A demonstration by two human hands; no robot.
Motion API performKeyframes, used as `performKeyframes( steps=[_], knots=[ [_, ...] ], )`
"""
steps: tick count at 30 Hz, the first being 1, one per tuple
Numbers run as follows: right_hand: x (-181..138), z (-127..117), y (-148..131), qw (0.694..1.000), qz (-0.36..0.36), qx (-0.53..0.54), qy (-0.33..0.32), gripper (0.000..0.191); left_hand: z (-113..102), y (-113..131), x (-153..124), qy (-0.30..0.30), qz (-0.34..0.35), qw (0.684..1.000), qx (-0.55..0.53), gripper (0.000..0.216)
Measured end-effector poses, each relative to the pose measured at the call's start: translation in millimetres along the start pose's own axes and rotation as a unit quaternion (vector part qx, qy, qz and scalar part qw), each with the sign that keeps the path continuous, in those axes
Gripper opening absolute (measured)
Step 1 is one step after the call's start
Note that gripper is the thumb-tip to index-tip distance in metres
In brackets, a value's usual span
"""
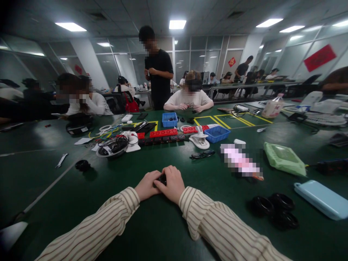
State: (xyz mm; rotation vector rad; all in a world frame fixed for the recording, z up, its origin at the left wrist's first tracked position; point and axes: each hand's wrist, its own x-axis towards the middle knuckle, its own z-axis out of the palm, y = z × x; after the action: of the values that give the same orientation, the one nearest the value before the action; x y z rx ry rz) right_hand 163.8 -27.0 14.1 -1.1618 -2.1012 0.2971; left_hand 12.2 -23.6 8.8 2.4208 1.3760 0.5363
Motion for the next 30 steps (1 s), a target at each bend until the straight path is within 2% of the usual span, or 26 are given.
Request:
performKeyframes(
  steps=[4,8,11,15,21,26,30],
  knots=[
    [0.2,-4.6,-2.1,0.998,-0.055,0.039,-0.01,0.016,0.8,-1.0,0.3,0.001,-0.013,1.0,0.004,0.027],
    [-0.1,-9.3,-1.6,0.983,-0.138,0.121,-0.027,0.026,3.0,-2.5,0.8,0.003,-0.016,1.0,0.012,0.023],
    [-0.4,-11.0,0.0,0.974,-0.163,0.152,-0.042,0.03,3.9,-3.8,1.2,0.002,-0.016,1.0,0.015,0.023],
    [-1.3,-10.8,1.4,0.978,-0.135,0.156,-0.023,0.031,2.4,-4.6,0.7,-0.005,-0.012,1.0,-0.009,0.037],
    [-2.4,-3.8,1.6,0.993,-0.064,0.098,0.008,0.034,1.4,-4.2,-1.2,0.005,-0.008,1.0,-0.023,0.052],
    [-2.7,-3.7,-3.5,0.998,-0.032,0.051,-0.009,0.018,2.7,-4.5,-0.6,-0.006,-0.004,1.0,0.01,0.031],
    [-3.2,-7.6,-7.1,0.994,-0.071,0.08,-0.012,0.014,1.8,-3.6,-0.3,0.0,0.001,1.0,0.003,0.027]
  ],
)
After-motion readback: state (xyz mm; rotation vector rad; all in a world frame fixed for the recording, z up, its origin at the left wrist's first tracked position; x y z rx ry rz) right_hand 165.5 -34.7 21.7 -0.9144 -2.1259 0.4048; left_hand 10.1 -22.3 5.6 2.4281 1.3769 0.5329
